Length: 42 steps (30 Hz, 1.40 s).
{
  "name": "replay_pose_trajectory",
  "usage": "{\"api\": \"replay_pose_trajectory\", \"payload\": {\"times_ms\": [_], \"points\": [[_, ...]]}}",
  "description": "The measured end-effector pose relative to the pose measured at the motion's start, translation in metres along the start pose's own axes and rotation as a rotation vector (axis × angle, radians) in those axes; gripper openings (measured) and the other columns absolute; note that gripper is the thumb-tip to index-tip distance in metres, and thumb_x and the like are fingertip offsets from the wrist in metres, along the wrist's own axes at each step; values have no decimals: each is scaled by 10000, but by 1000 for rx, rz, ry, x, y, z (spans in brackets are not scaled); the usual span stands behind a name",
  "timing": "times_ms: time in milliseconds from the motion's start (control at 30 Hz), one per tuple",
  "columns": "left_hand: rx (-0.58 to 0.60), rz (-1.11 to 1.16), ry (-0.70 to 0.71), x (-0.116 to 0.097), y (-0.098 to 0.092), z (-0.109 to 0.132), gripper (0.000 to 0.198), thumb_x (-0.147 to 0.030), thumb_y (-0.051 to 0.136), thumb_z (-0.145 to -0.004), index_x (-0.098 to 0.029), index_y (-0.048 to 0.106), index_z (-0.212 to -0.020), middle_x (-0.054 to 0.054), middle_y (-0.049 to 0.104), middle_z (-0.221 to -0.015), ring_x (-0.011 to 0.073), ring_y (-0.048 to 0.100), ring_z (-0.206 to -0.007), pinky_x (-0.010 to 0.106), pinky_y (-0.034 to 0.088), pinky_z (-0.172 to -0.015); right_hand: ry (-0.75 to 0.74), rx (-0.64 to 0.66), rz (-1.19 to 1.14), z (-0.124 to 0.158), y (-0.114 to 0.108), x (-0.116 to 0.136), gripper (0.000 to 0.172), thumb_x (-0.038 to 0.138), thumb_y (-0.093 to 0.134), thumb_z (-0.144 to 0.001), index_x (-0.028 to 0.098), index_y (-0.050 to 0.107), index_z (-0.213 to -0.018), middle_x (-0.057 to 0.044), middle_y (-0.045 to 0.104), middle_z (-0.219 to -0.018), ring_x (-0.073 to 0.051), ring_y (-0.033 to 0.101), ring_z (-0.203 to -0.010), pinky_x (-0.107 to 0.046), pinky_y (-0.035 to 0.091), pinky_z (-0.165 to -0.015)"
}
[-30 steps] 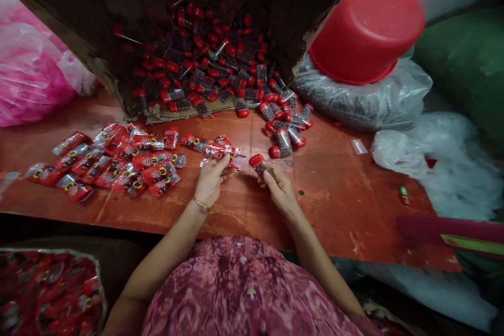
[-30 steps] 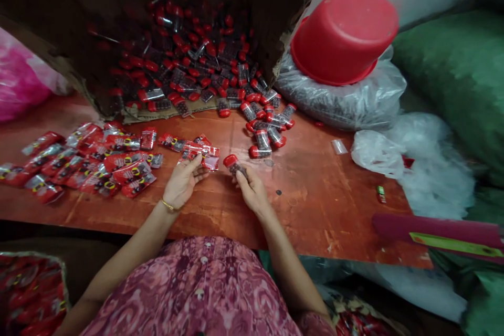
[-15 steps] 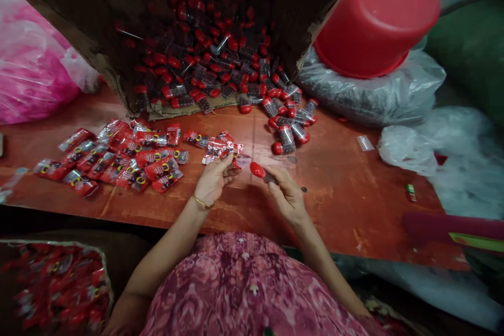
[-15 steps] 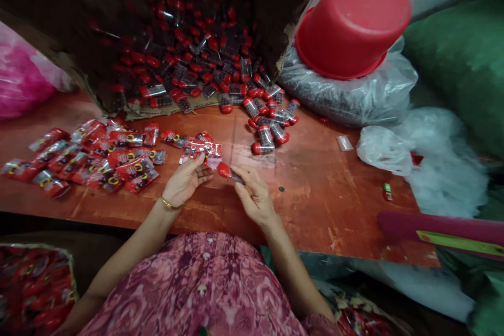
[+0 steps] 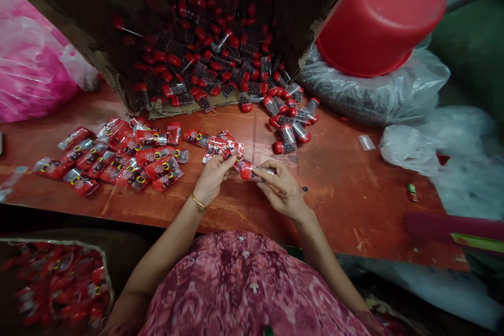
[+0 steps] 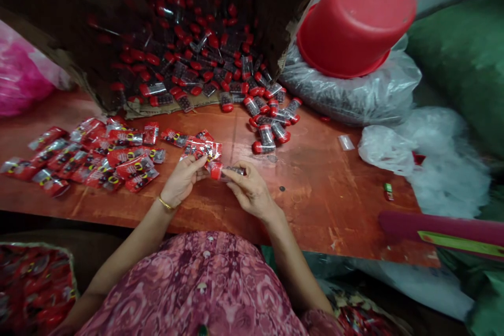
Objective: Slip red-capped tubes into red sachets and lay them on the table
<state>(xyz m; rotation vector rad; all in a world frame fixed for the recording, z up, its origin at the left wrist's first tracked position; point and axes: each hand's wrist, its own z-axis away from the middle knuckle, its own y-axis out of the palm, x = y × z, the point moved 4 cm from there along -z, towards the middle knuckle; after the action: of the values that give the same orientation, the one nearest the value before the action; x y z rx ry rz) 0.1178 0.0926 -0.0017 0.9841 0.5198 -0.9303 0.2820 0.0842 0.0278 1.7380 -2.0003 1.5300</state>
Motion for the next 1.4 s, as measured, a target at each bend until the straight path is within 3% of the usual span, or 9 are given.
{"api": "replay_pose_trajectory", "payload": {"times_ms": [233, 467, 600, 733, 900, 1033, 1167, 1300, 1400], "points": [[-26, 131, 111, 0, 13, 2, 397, -278, 842, -444, -140, 615, -738, -24, 673, -675, 79, 593, -582, 199, 470, -610, -21, -124, 101, -4, 13, 6, 446, 100, 500, -844, 302, 528, -1241, -68, 509, -959, -172, 529, -854, -321, 488, -700], [-112, 271, 96, 19, 17, 1, 339, -214, 806, -513, -141, 595, -768, -21, 679, -681, 78, 603, -602, 195, 442, -614, 124, -294, 120, -1, 32, 1, 364, 120, 470, -855, 257, 589, -1170, -88, 501, -992, -182, 531, -893, -342, 488, -745], [-93, 326, 93, 13, 14, -1, 325, -161, 796, -493, -136, 603, -753, -16, 688, -703, 85, 618, -651, 195, 453, -649, 367, -297, -160, 2, 35, -9, 378, 252, 530, -838, 229, 524, -1215, -73, 561, -992, -172, 569, -837, -336, 497, -733], [-67, 329, 124, 9, 13, -3, 282, -133, 780, -504, -136, 610, -728, -25, 677, -691, 75, 606, -640, 191, 443, -653, 681, -294, -468, 8, 40, -17, 253, 353, 534, -820, 180, 589, -996, 16, 564, -657, -100, 498, -512, -240, 451, -509], [-108, 319, 167, 18, 16, -4, 272, -227, 792, -529, -140, 597, -698, -45, 626, -638, 60, 549, -580, 196, 414, -614, 815, -366, -586, 5, 47, -17, 268, 384, 644, -708, 169, 596, -860, 44, 554, -566, -71, 452, -424, -202, 392, -421], [-114, 271, 218, 14, 14, -3, 309, -295, 807, -510, -138, 606, -684, -36, 625, -650, 68, 539, -616, 203, 409, -645, 846, -412, -626, -3, 50, -13, 294, 395, 678, -662, 167, 597, -828, 56, 551, -517, -68, 452, -385, -199, 396, -396], [-84, 228, 159, 11, 13, -1, 296, -362, 778, -555, -134, 610, -638, -13, 611, -628, 84, 525, -602, 225, 394, -617, 815, -376, -574, -9, 53, -10, 261, 401, 657, -697, 160, 609, -786, 51, 542, -480, -81, 469, -375, -205, 407, -383], [-71, 223, 108, 19, 15, 1, 348, -436, 762, -558, -130, 620, -642, -12, 581, -584, 78, 474, -535, 236, 362, -559, 727, -415, -468, -10, 56, -14, 272, 409, 635, -730, 162, 622, -843, -17, 650, -682, -117, 573, -522, -247, 497, -493], [-93, 239, 124, 19, 12, 2, 340, -419, 767, -557, -129, 618, -653, -16, 577, -588, 75, 468, -532, 228, 344, -531, 694, -348, -509, -11, 60, -17, 254, 392, 621, -755, 174, 635, -885, -25, 669, -743, -128, 599, -581, -261, 518, -541]]}}
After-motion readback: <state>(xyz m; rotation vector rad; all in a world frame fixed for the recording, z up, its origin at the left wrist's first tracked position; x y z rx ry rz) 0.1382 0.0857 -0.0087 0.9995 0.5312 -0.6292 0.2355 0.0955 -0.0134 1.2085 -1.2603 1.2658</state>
